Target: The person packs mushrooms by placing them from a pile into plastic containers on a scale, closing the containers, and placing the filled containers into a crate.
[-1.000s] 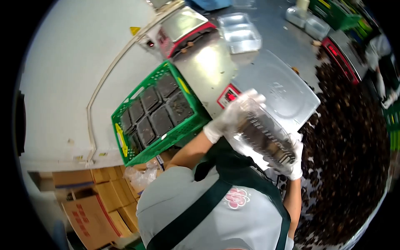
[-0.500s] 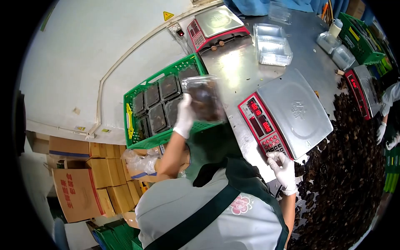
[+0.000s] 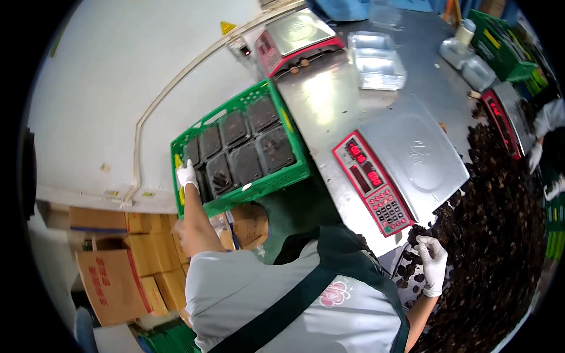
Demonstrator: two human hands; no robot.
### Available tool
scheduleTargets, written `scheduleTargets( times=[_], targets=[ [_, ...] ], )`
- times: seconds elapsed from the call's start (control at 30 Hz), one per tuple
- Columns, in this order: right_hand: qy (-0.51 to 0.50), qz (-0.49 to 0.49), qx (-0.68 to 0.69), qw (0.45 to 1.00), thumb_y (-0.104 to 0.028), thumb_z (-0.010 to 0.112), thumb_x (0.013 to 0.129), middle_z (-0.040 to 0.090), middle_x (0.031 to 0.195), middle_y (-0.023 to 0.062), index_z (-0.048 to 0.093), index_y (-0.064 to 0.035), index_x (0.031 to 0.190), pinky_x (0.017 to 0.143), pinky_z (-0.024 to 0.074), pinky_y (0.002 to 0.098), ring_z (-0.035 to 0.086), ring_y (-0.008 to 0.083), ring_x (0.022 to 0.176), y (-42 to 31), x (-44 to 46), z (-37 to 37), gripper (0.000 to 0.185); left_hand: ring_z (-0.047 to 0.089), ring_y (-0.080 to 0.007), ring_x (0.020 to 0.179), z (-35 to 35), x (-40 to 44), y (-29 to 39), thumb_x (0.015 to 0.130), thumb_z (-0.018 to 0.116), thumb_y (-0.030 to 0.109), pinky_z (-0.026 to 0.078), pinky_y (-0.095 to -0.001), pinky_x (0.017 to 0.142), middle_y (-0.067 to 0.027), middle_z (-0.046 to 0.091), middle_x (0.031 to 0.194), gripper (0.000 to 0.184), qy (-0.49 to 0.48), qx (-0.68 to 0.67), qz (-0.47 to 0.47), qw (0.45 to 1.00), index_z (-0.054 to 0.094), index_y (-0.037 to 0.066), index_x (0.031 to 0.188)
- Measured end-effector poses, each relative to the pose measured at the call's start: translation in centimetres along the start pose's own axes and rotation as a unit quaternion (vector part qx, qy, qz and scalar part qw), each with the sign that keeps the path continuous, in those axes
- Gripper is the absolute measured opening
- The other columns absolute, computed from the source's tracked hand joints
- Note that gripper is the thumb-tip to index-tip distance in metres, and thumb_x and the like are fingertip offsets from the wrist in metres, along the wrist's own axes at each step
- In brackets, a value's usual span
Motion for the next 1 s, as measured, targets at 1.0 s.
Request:
scheduleTargets(
  times=[1.0],
  targets=[
    [0.326,0.098,0.029,0.940,-0.020,0.064,0.088,0.061,0.066,0.0023,0.065,-0.0007,0.089,0.056,0.0442,0.0265,0.051,0.0073,0.060,7.3,-9.1,-6.4,0.019,0.063,-0.0274,0.080,8.8,-42.4,59.1,0.074,0.075,0.014,0.048,-0.0370,0.074,-0.0100,0.066,0.082,0.017,-0.189,-0.306,0.661,0.658,0.068,0.004,0.086]
  ],
)
Point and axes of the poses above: each hand's wrist, its own x-axis towards the middle knuckle, its own z-axis out of the palm, y = z × x, the point moved 3 cm from there along x, towards the middle knuckle
